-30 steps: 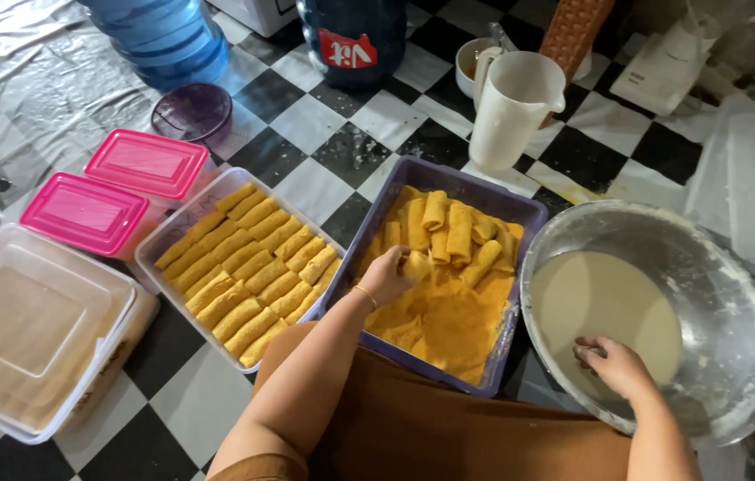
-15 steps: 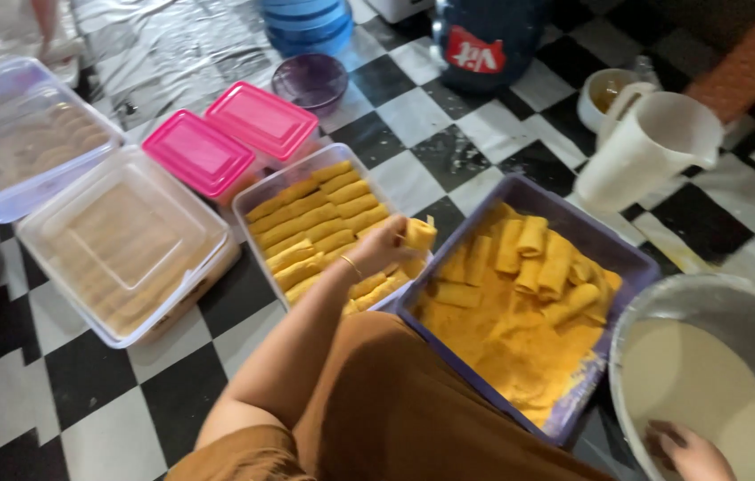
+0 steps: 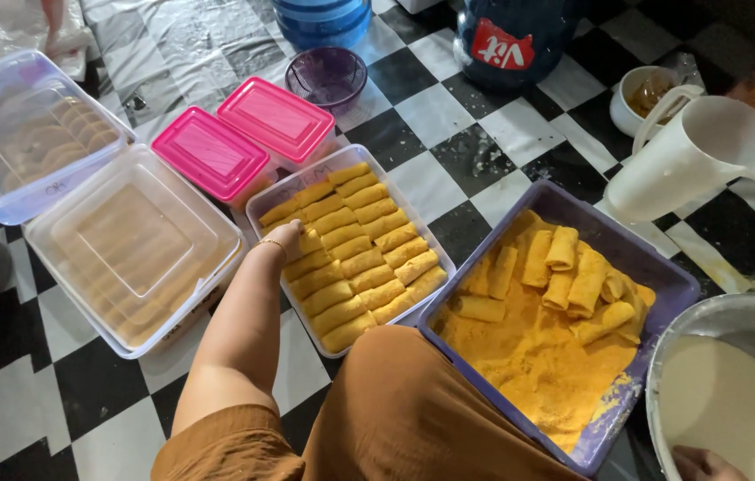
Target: The person is breading snacks by dipping them into a liquid batter and then coating them in a yellow powder.
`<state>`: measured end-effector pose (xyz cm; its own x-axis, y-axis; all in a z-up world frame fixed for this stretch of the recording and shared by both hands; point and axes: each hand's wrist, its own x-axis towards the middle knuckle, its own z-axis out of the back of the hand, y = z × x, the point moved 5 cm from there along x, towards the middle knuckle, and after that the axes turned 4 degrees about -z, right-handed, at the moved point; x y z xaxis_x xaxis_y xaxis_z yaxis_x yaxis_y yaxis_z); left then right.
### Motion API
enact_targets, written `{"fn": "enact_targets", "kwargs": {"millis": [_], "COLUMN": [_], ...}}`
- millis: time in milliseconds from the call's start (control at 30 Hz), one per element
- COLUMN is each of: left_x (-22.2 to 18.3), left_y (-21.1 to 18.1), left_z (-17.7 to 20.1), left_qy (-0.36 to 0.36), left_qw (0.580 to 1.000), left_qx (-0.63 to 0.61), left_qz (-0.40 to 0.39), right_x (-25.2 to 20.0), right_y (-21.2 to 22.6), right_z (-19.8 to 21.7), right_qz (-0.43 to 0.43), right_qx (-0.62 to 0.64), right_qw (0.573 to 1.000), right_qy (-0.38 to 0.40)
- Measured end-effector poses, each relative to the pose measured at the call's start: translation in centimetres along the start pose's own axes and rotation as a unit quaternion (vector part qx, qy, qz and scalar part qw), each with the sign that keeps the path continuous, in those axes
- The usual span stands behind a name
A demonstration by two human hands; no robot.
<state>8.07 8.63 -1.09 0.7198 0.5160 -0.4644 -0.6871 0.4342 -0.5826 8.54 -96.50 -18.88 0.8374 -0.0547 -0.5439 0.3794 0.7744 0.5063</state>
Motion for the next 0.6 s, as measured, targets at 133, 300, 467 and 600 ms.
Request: {"fn": "enact_targets", "kwargs": {"millis": [133, 300, 467, 600], "left_x": [1.0, 1.6, -5.4, -19.6], "left_y": [2.5, 0.7, -9.5, -25.3], "left_z": [-0.4, -1.5, -4.0, -9.5], "left_qy": [0.017, 0.040, -0.105, -0.141], "left_qw": [0.994, 0.964, 0.917, 0.868], "left_qx": [0.106, 0.257, 0.354, 0.240], "left_qz": [-0.010, -0.046, -0.153, -0.411], "right_x": [-2.7, -4.5, -7.0, -9.5], "right_y": [2.8, 5.4, 8.1, 11.1], "right_z": [-0.1, 0.3, 1.4, 2.0], "right_qz": [-0.074, -0.127, -0.061, -0.068], "right_qx": [0.041, 0.128, -0.086, -0.050], "right_qw": [0.996, 0.984, 0.993, 0.995], "right_qy": [-0.042, 0.007, -0.050, -0.053]}}
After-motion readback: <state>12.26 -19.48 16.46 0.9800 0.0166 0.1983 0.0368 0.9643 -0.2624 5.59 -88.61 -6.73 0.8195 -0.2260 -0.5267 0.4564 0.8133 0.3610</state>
